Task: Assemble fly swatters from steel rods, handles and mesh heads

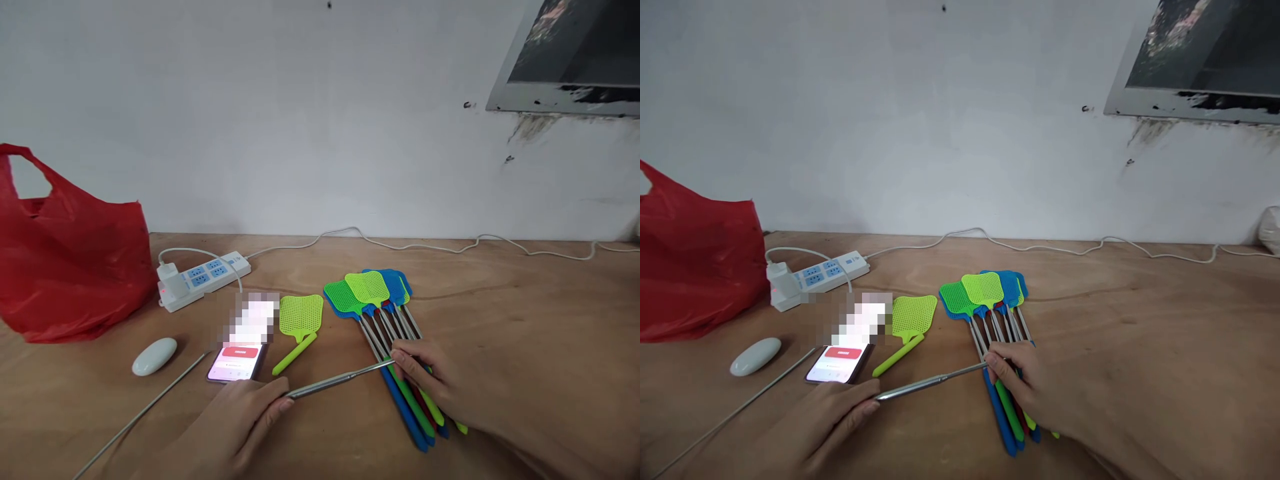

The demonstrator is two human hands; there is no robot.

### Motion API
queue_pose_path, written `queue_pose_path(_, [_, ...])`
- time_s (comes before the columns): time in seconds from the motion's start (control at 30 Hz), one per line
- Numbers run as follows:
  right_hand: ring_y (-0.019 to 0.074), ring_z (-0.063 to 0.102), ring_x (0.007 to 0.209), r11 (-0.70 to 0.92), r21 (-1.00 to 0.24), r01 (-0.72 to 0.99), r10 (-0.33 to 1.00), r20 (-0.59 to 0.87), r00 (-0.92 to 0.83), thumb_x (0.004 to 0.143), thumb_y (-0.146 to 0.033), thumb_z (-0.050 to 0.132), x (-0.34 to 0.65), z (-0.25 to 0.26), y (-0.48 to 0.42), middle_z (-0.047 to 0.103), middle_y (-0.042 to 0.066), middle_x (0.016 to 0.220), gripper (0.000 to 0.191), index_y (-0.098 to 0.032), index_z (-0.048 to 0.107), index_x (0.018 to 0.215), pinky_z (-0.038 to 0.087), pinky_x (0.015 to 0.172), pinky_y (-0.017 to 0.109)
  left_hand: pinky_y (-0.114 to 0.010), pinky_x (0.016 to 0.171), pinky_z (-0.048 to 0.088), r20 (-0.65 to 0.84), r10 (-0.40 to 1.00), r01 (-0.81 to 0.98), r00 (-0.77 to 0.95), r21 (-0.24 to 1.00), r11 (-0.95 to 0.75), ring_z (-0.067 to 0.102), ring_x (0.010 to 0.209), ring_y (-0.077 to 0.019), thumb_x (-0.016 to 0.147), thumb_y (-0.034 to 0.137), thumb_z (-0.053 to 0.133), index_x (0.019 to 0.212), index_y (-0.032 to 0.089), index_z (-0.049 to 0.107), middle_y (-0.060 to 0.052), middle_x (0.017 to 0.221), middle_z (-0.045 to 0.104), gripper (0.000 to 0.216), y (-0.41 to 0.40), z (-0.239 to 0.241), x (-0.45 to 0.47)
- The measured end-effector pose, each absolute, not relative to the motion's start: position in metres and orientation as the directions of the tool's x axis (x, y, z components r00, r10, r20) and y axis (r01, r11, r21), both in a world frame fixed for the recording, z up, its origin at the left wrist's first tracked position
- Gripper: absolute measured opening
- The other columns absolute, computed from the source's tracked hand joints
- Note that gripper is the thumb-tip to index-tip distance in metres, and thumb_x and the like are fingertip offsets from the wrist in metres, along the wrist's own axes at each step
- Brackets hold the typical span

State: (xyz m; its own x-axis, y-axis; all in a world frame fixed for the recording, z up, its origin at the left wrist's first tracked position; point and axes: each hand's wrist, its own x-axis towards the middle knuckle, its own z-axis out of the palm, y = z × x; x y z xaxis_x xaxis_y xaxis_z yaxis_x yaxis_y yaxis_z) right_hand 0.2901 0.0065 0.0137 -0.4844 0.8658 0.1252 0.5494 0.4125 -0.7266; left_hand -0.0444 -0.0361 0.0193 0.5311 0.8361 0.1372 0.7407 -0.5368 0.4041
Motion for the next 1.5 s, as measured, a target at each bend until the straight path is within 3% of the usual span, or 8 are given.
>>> queue_pose_path(0.1, [0.0171,0.057,0.064,0.570,-0.538,0.621,0.808,0.232,-0.541,0.107,-0.037,0.032,0.290,0.024,0.009,0.058,0.000,0.068,0.041,-0.023,0.055,0.075,0.041,0.062,0.029,-0.029,0.059,0.037,0.105,0.819,0.734,0.564,0.390,-0.555,0.064,0.066,-0.0205,0.108,0.041,0.028,0.085,0.025,0.052,0.001,0.076,0.069,0.037,-0.028,0.019,-0.042])
queue_pose_path(0.27, [0.0229,0.062,0.073,0.778,-0.062,0.626,0.611,0.311,-0.728,0.105,-0.029,0.040,0.276,0.026,0.003,0.069,0.004,0.079,0.027,-0.021,0.059,0.087,0.041,0.072,0.036,-0.029,0.056,0.032,0.054,0.785,0.721,0.617,0.362,-0.591,0.062,0.064,-0.0213,0.109,0.038,0.024,0.092,0.024,0.053,-0.001,0.078,0.067,0.037,-0.015,0.016,-0.030])
queue_pose_path(0.37, [0.0221,0.062,0.064,0.792,0.063,0.607,0.567,0.291,-0.770,0.104,-0.024,0.043,0.266,0.016,0.000,0.068,0.002,0.073,0.021,-0.021,0.056,0.088,0.037,0.066,0.034,-0.029,0.057,0.033,0.026,0.767,0.723,0.641,0.317,-0.614,0.064,0.067,-0.0226,0.109,0.033,0.028,0.095,0.023,0.053,-0.002,0.081,0.068,0.031,-0.014,0.019,-0.020])
queue_pose_path(0.5, [0.0169,0.059,0.055,0.798,-0.048,0.601,0.596,0.213,-0.774,0.102,-0.016,0.045,0.266,0.005,0.002,0.064,-0.001,0.067,0.021,-0.022,0.049,0.081,0.026,0.052,0.030,-0.030,0.053,0.030,-0.040,0.762,0.743,0.646,0.261,-0.616,0.066,0.065,-0.0239,0.107,0.027,0.034,0.090,0.023,0.053,-0.003,0.080,0.070,0.026,-0.016,0.021,-0.013])
queue_pose_path(0.77, [0.0144,0.056,0.053,0.776,-0.215,0.593,0.629,0.192,-0.754,0.099,-0.016,0.040,0.281,0.009,0.003,0.064,-0.001,0.065,0.024,-0.022,0.046,0.076,0.024,0.051,0.029,-0.029,0.054,0.032,-0.017,0.757,0.732,0.653,0.270,-0.626,0.065,0.062,-0.0226,0.109,0.032,0.028,0.086,0.023,0.052,-0.002,0.078,0.070,0.034,-0.020,0.021,-0.017])
queue_pose_path(1.23, [0.0160,0.054,0.057,0.742,-0.249,0.623,0.667,0.175,-0.724,0.103,-0.021,0.035,0.287,0.012,0.005,0.062,0.000,0.069,0.030,-0.022,0.049,0.077,0.027,0.056,0.030,-0.026,0.055,0.038,0.166,0.785,0.720,0.598,0.320,-0.616,0.062,0.061,-0.0183,0.109,0.045,0.020,0.085,0.025,0.058,0.001,0.072,0.067,0.049,-0.022,0.024,-0.038])
queue_pose_path(1.4, [0.0172,0.057,0.063,0.703,-0.254,0.664,0.705,0.129,-0.697,0.105,-0.024,0.033,0.291,0.015,-0.001,0.065,0.001,0.078,0.027,-0.022,0.051,0.085,0.029,0.059,0.030,-0.026,0.061,0.043,0.079,0.797,0.737,0.598,0.335,-0.587,0.065,0.069,-0.0184,0.107,0.038,0.031,0.089,0.025,0.059,0.000,0.081,0.069,0.036,-0.022,0.035,-0.039])
queue_pose_path(1.5, [0.0184,0.061,0.068,0.697,-0.209,0.686,0.714,0.120,-0.690,0.104,-0.022,0.035,0.285,0.018,-0.006,0.067,0.002,0.084,0.022,-0.022,0.054,0.094,0.030,0.060,0.030,-0.031,0.066,0.045,0.076,0.793,0.756,0.605,0.259,-0.601,0.067,0.075,-0.0226,0.106,0.032,0.031,0.092,0.024,0.058,-0.003,0.086,0.070,0.031,-0.020,0.033,-0.027])
